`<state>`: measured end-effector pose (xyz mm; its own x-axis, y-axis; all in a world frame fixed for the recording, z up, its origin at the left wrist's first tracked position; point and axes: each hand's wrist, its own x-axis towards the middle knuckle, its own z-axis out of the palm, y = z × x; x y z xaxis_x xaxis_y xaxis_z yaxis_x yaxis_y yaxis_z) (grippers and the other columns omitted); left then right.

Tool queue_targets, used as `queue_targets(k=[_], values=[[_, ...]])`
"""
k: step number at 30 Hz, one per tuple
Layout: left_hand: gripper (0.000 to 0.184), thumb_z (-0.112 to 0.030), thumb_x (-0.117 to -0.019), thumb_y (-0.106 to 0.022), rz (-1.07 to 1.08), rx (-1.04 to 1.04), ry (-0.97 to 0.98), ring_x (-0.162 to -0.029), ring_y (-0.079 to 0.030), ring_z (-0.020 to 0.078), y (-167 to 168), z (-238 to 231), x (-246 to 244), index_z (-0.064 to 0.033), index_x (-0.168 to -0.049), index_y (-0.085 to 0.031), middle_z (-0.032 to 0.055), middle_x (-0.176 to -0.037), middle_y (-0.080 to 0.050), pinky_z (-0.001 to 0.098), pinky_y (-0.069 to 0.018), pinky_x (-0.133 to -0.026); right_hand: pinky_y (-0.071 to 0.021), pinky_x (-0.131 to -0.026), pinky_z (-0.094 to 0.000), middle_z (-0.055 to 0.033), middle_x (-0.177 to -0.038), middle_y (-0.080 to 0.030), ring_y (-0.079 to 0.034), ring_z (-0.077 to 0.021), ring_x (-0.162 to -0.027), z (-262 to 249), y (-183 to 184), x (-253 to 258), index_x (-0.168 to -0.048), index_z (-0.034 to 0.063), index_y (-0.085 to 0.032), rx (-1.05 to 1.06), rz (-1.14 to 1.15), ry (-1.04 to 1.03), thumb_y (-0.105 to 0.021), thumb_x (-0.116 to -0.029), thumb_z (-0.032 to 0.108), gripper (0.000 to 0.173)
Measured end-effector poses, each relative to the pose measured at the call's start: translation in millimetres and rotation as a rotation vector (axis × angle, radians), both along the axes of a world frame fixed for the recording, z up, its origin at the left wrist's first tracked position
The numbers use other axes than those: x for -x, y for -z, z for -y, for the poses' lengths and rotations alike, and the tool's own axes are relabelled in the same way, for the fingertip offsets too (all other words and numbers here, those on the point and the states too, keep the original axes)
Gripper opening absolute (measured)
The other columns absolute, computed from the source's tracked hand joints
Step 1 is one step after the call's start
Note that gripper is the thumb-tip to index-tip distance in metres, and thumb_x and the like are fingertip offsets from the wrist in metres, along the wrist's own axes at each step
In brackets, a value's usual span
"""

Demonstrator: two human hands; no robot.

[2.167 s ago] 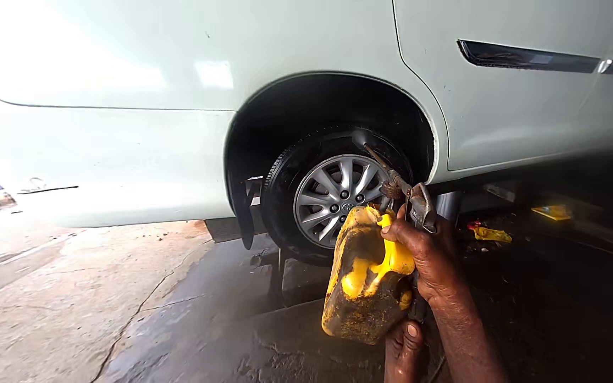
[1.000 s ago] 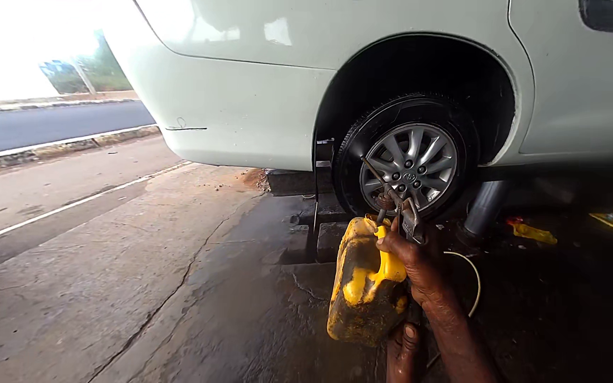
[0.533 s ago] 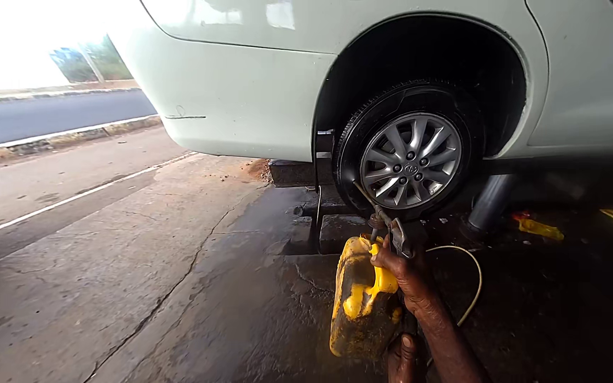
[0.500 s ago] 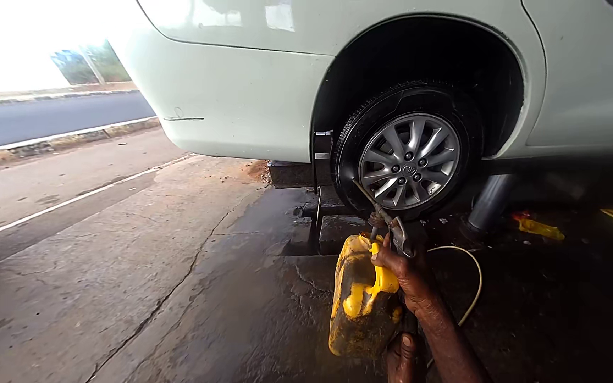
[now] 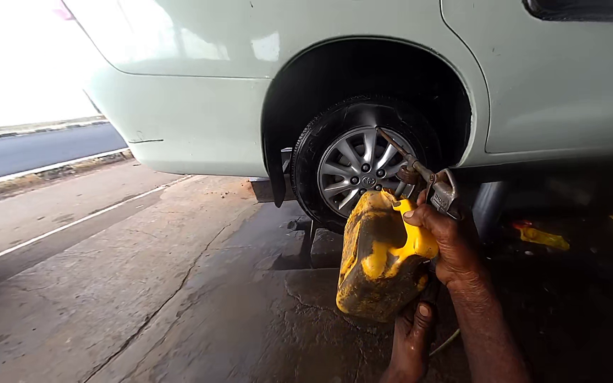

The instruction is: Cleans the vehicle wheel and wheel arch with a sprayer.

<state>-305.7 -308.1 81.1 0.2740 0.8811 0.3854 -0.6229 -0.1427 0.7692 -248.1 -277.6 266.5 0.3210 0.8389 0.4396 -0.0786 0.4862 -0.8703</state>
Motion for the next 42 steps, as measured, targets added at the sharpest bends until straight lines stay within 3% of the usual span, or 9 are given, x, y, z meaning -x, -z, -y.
queue_targets(k=[9,18,20,25,30,42], values=[[0.054,-0.069,-0.0928,-0.057,-0.053,-0.018,0.009,-0.046,-0.035,-0.0021,-3.9,14.5,-122.3,-0.0171,-0.079,-0.06,-0.0116,-0.059,-0.042,0.0165,-0.031,-0.043,-0.0456,-0.048,-0.022,0.0013,-0.07,-0.061,-0.058,-0.0067,-0.058,18.3,-8.1,-123.1,-0.084,0.0185,-0.067,0.079,0.002,0.056,-0.075,-0.0719,0.016,0.015],[0.054,-0.068,-0.0933,-0.057,-0.128,0.101,0.112,-0.045,-0.033,-0.0021,18.6,34.7,-177.7,-0.0158,-0.081,-0.06,-0.0114,-0.057,-0.04,0.0163,-0.0298,-0.043,-0.0482,-0.05,-0.024,0.0011,-0.071,-0.061,-0.059,-0.0079,-0.06,22.7,26.4,-194.2,-0.084,0.0181,-0.065,0.138,-0.061,0.06,-0.073,-0.0705,0.016,0.016],[0.051,-0.066,-0.0944,-0.058,-0.154,0.148,0.158,-0.046,-0.034,-0.002,25.6,37.8,-183.1,-0.0161,-0.083,-0.06,-0.0115,-0.058,-0.041,0.0164,-0.0299,-0.043,-0.0489,-0.05,-0.0238,0.001,-0.07,-0.062,-0.06,-0.0077,-0.059,22.8,36.4,-203.9,-0.082,0.0176,-0.065,0.162,-0.091,0.069,-0.073,-0.0698,0.015,0.015],[0.042,-0.056,-0.0982,-0.058,-0.218,0.28,0.271,-0.046,-0.035,-0.0018,46.5,44.1,-185.4,-0.016,-0.087,-0.061,-0.0117,-0.058,-0.042,0.0162,-0.0298,-0.043,-0.0518,-0.055,-0.0251,0.0018,-0.076,-0.063,-0.062,-0.0076,-0.066,21.8,74.1,-224.8,-0.092,0.018,-0.065,0.239,-0.127,0.088,-0.075,-0.0676,0.017,0.026],[0.037,-0.048,-0.1031,-0.05,-0.3,0.301,0.354,-0.048,-0.037,-0.0012,69.5,45.3,-182.8,-0.0153,-0.091,-0.06,-0.0112,-0.06,-0.044,0.0165,-0.0318,-0.046,-0.0522,-0.056,-0.0264,0.0004,-0.074,-0.061,-0.061,-0.009,-0.065,20.0,111.8,-238.2,-0.089,0.0166,-0.064,0.29,-0.197,0.066,-0.074,-0.0676,0.018,0.023],[0.033,-0.038,-0.1078,-0.04,-0.42,0.352,0.41,-0.056,-0.045,0.0015,143.3,57.1,-145.9,-0.0127,-0.099,-0.059,-0.0101,-0.065,-0.048,0.0198,-0.0411,-0.056,-0.0516,-0.057,-0.0308,-0.0045,-0.074,-0.061,-0.06,-0.0148,-0.066,23.5,198.7,-211.9,-0.085,0.0108,-0.064,0.37,-0.195,0.034,-0.073,-0.0676,0.012,0.02]])
